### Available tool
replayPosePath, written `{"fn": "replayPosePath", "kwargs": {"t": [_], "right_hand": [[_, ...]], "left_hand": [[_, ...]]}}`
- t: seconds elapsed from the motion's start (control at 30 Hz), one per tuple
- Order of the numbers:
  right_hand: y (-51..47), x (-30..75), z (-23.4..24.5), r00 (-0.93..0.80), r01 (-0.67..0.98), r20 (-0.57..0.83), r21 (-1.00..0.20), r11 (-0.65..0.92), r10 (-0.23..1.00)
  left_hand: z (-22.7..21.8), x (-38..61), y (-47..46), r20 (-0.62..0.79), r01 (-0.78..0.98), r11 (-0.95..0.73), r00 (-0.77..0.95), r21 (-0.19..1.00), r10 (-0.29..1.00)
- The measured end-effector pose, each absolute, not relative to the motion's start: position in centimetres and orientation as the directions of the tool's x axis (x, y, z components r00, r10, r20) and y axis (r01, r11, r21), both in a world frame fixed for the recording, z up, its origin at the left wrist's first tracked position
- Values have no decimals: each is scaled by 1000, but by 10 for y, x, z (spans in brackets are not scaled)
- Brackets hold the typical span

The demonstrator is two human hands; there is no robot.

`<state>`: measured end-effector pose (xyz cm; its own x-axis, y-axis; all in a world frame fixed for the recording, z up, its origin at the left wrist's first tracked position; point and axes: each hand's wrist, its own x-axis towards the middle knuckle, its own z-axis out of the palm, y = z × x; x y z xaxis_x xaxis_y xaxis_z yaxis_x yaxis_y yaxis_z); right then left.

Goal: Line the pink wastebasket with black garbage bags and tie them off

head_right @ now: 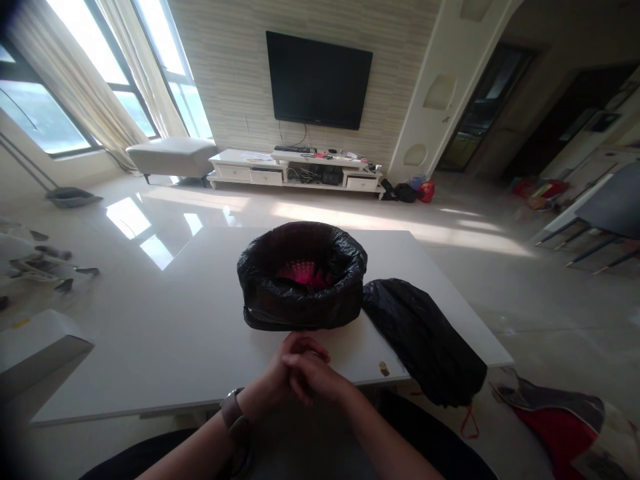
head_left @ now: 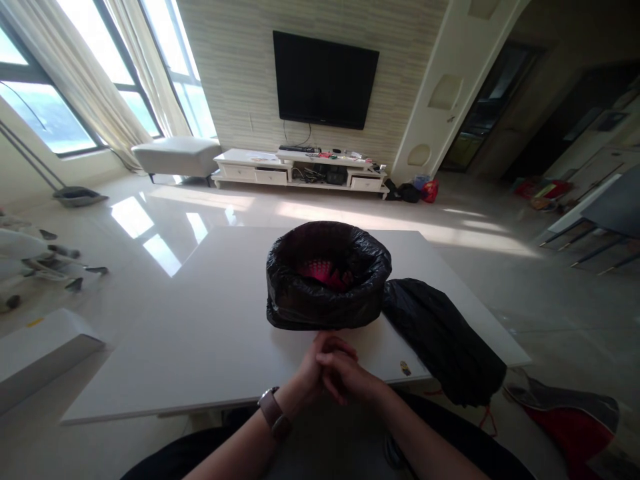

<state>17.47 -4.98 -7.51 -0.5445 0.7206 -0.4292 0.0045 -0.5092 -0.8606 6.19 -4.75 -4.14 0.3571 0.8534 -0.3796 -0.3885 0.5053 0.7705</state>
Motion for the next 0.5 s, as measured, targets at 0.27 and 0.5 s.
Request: {"fn": "replayPosePath", "kwargs": {"t": [0.27,0.5], "right_hand": [[-56,184,-70,-711,7,-307,-903,-430,632],[-58,169,-68,-491,-160,-230,-924,-347,840]], "left_hand": [[-37,54,-66,-70,-9,81,417,997,906],[-35,62,-68,-126,-40,133,145,990,981]]}}
